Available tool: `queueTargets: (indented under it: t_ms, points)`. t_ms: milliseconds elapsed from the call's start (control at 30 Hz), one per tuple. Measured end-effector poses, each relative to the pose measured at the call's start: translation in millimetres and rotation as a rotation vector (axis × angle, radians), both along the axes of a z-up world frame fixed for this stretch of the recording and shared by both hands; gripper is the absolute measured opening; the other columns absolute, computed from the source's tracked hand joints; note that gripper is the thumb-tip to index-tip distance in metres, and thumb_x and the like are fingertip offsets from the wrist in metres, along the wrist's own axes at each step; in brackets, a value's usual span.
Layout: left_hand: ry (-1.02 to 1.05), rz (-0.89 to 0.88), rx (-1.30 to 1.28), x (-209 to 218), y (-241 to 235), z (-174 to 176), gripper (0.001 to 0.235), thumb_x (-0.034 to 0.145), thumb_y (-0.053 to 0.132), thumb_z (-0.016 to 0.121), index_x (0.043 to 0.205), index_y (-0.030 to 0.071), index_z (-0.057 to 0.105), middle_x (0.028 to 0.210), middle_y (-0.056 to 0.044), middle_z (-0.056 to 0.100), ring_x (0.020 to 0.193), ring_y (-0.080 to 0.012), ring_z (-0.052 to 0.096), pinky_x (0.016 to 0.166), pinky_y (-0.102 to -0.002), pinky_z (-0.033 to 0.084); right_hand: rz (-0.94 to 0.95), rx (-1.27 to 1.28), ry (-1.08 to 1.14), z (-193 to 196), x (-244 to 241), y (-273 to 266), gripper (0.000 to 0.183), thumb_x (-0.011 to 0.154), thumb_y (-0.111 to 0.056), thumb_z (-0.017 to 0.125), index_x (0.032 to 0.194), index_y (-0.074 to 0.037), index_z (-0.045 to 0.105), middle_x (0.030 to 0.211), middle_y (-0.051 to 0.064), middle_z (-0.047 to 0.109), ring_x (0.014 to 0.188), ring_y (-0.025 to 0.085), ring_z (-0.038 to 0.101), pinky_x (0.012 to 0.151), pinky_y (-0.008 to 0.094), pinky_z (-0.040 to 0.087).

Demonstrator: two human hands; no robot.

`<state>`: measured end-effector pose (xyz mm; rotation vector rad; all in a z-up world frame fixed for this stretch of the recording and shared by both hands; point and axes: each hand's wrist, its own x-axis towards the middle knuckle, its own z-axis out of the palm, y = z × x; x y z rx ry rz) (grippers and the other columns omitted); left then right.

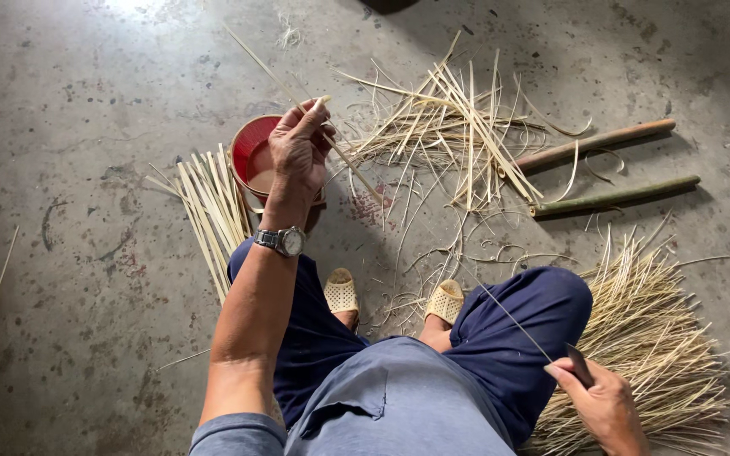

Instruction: The person sits on the floor and uses a knife to split long bamboo strips into thinner strands. They hold the bamboo with one hand and guide the knife with the other, peeling off thin layers and separating the material into fine pieces.

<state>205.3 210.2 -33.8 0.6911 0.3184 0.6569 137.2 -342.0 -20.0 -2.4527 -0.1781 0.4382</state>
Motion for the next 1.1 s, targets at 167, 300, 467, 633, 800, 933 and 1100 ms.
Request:
queueTargets:
  t_ms: [167,300,467,633,800,933,1100]
  points:
    - [-0.019,-0.007,-0.001,8.8,-6.6,14.3,0.011,0.095,0.007,0.075,0.104,0.002,0.073,0.085,-0.008,0.073,0.067,-0.0154,0.068,0.059,-0.028,0.056,-0.108,0.02,-0.137,-16.9,3.6,-22.9,0.019,0.088,-0.023,0.078,0.101,-0.009,0.079,0.077,0.005,0.069,0.066,0.016,0.066,0.061,0.034,0.051]
    - [-0.066,-0.043,0.026,18.4,0.5,28.6,0.015,0.094,0.003,0.074,0.109,0.003,0.072,0.087,-0.009,0.074,0.067,-0.0164,0.068,0.058,-0.028,0.053,-0.227,0.006,-0.268,-32.2,13.1,-45.6,0.02,0.097,-0.026,0.072,0.107,-0.011,0.078,0.081,0.008,0.073,0.074,0.018,0.069,0.068,0.035,0.051]
    - [-0.084,-0.084,0.265,18.4,6.0,40.6,0.016,0.105,0.005,0.07,0.12,-0.001,0.067,0.095,-0.011,0.07,0.07,-0.0192,0.064,0.064,-0.032,0.052,-0.61,0.461,-0.264,-95.6,30.0,-89.9,0.013,0.101,-0.014,0.075,0.098,-0.001,0.074,0.084,-0.001,0.065,0.073,0.009,0.057,0.063,0.029,0.045]
    - [0.007,-0.107,0.21,11.7,-4.2,28.6,0.005,0.119,0.002,0.07,0.12,-0.003,0.069,0.096,-0.01,0.067,0.072,-0.0167,0.06,0.06,-0.026,0.048,-1.253,0.737,0.096,-149.9,34.2,-100.6,0.007,0.094,-0.005,0.06,0.097,-0.01,0.058,0.065,0.003,0.055,0.043,0.014,0.044,0.035,0.033,0.031]
    - [0.011,-0.272,0.272,-16.1,-47.6,7.5,0.015,0.124,0.007,0.059,0.122,-0.005,0.068,0.095,-0.013,0.07,0.078,-0.018,0.07,0.072,-0.029,0.059,-1.164,0.831,0.456,-173.7,9.5,-75.3,0.015,0.098,-0.01,0.066,0.104,0.003,0.068,0.076,0.009,0.066,0.046,0.009,0.043,0.04,0.026,0.032]
    - [0.14,-0.364,0.302,-34.9,-77.3,-7.6,0.021,0.12,0.009,0.057,0.131,-0.003,0.069,0.094,-0.008,0.071,0.079,-0.0157,0.069,0.071,-0.029,0.059,-1.188,0.831,0.411,-180.8,13.0,-63.3,0.014,0.093,-0.007,0.074,0.088,-0.002,0.063,0.073,0.007,0.06,0.046,0.009,0.044,0.038,0.026,0.033]
    - [0.184,-0.439,0.331,-39.1,-104.1,-29.8,0.026,0.112,0.008,0.061,0.135,-0.004,0.066,0.099,-0.008,0.072,0.083,-0.0155,0.07,0.077,-0.029,0.059,-1.171,0.713,0.246,-179.1,16.1,-62.5,0.018,0.093,-0.012,0.074,0.082,-0.004,0.062,0.069,0.007,0.062,0.044,0.01,0.043,0.037,0.028,0.033]
